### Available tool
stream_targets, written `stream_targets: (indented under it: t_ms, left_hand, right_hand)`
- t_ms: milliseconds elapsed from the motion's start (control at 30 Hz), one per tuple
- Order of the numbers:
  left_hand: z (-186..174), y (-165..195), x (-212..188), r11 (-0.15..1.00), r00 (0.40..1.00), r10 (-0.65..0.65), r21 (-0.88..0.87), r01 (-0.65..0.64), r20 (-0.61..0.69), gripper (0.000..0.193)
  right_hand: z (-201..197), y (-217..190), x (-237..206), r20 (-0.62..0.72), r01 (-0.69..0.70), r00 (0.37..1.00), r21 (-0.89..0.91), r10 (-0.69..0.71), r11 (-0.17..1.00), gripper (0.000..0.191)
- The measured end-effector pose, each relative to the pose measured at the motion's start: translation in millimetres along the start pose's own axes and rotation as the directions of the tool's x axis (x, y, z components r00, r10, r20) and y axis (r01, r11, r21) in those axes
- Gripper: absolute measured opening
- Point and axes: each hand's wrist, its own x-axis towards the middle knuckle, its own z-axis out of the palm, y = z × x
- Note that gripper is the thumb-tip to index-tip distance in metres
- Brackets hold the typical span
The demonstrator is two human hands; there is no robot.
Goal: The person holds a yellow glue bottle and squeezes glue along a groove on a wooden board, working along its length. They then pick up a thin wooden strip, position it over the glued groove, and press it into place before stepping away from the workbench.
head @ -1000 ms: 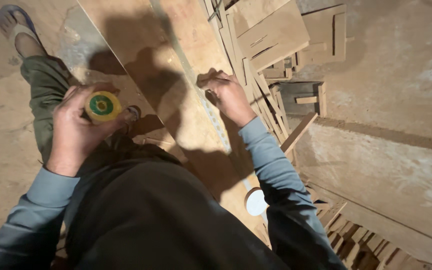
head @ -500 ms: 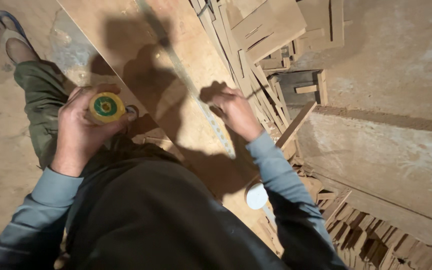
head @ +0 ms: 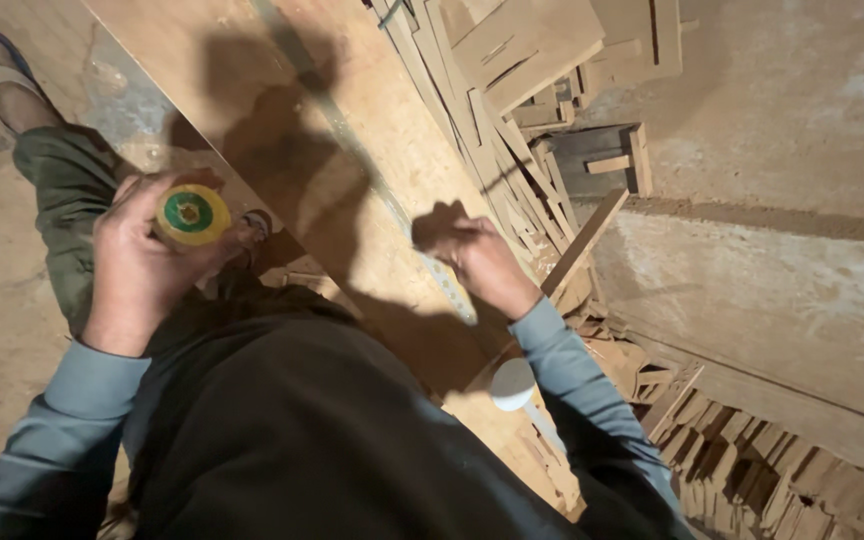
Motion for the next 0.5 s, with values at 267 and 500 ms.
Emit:
stream_targets:
  t_ms: [267,500]
  left_hand:
    - [12,13,1,0.998,0.999,0.036,-0.044,-0.035,0.022,0.054]
    - [17,13,2,0.998,0.999,0.015,-0.068,-0.013,0.034,0.051]
  right_hand:
    - [14,-1,49,-0.061,0.005,0.998,-0.043,-0.008,0.999,0.023]
    - [2,-3,-2,-0.015,0.043,0.999,-0.080,-0.044,0.996,0.026]
